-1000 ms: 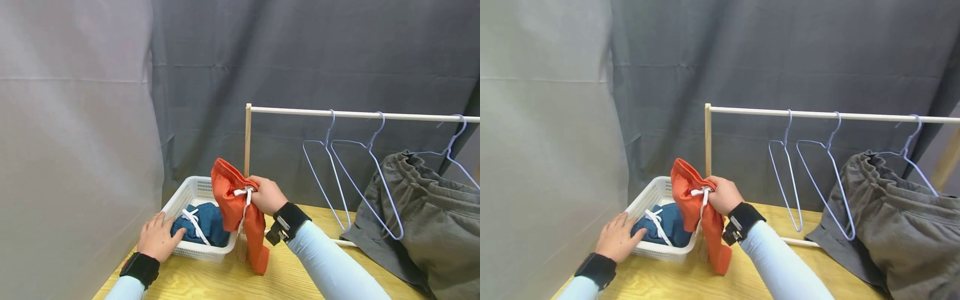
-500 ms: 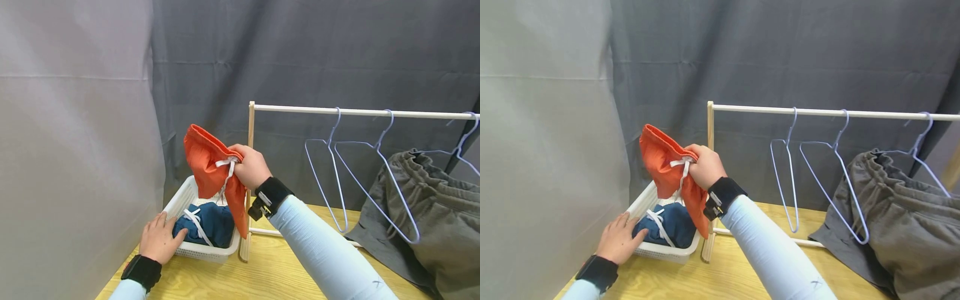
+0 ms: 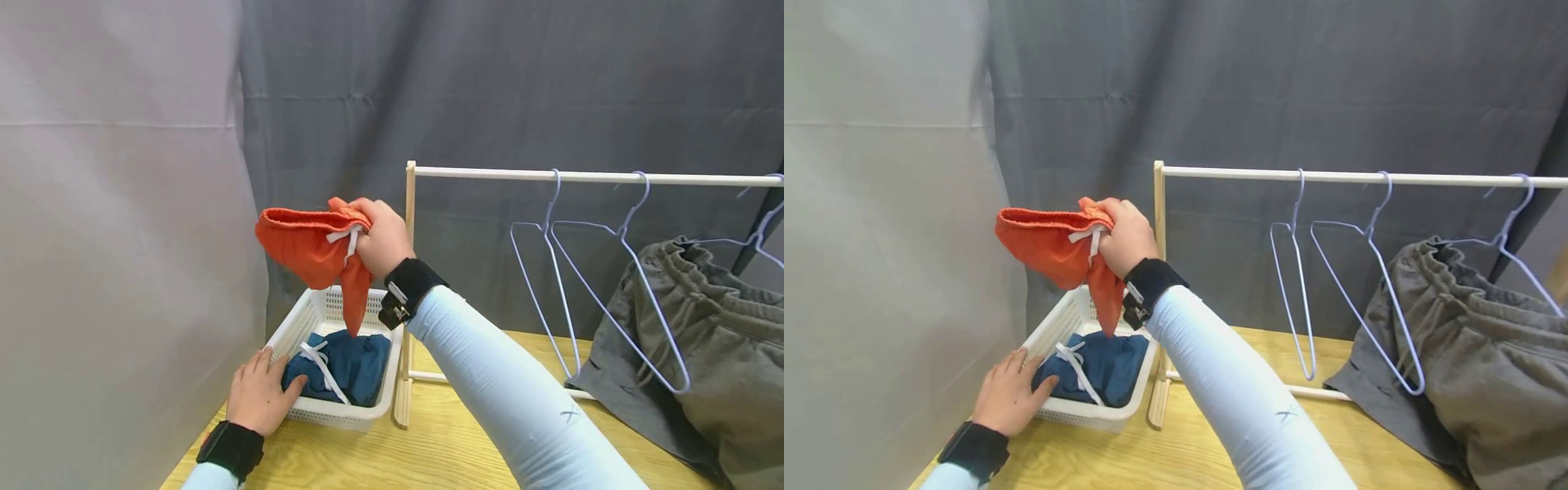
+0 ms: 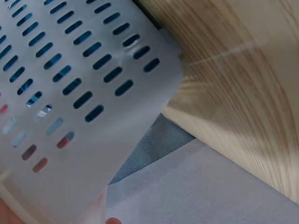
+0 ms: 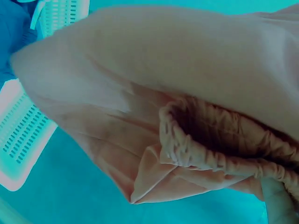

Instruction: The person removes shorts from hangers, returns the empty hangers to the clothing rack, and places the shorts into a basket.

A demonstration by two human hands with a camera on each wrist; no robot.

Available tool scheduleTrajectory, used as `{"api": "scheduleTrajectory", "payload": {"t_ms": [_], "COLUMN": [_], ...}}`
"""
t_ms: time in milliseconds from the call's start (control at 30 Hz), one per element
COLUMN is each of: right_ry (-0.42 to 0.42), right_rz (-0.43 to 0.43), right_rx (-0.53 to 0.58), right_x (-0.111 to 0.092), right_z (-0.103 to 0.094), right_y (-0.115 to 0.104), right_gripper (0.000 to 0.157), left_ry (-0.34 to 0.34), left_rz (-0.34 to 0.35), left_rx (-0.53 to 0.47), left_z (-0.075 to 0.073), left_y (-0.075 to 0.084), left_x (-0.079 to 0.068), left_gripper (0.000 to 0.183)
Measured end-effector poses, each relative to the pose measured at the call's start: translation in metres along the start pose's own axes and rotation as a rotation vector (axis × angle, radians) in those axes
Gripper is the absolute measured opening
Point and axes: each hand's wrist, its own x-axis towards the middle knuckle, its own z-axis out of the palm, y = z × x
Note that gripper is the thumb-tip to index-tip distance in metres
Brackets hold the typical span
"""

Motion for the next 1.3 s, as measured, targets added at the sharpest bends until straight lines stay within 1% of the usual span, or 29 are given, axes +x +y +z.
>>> {"api": "scheduleTrajectory", "payload": {"t_ms": [133,233,300,467,600,700,867,1033,1167,1300], "right_ry": [0.007,-0.026,-0.062,-0.185,-0.268,-0.324,-0.408,-0.445,-0.461,-0.474], "right_rz": [0.015,0.070,0.122,0.267,0.384,0.435,0.440,0.431,0.393,0.339], "right_rx": [-0.036,-0.051,-0.061,-0.107,-0.184,-0.241,-0.262,-0.275,-0.302,-0.346], "right_x": [0.007,0.004,0.000,-0.015,-0.026,-0.033,-0.043,-0.052,-0.057,-0.061], "right_z": [0.016,0.033,0.047,0.077,0.094,0.103,0.108,0.107,0.109,0.112], "right_y": [0.009,0.024,0.038,0.076,0.102,0.113,0.115,0.109,0.111,0.114], "right_gripper": [0.028,0.030,0.031,0.032,0.037,0.041,0.050,0.059,0.061,0.061], "left_ry": [-0.024,-0.042,-0.051,-0.063,-0.073,-0.069,-0.056,-0.059,-0.068,-0.094], "left_rz": [-0.018,-0.023,-0.021,-0.015,-0.021,-0.024,-0.023,-0.017,-0.020,-0.032], "left_rx": [0.008,0.018,0.018,0.012,0.011,0.014,0.028,0.030,0.034,0.034], "left_z": [0.001,0.002,0.001,-0.001,0.001,0.001,0.000,-0.002,-0.001,-0.001], "left_y": [-0.001,0.000,0.001,0.003,0.003,0.002,0.001,0.002,0.001,0.001], "left_x": [0.001,0.002,0.003,0.003,0.002,0.003,0.003,0.003,0.003,0.002], "left_gripper": [0.062,0.063,0.063,0.062,0.064,0.065,0.064,0.063,0.064,0.066]}}
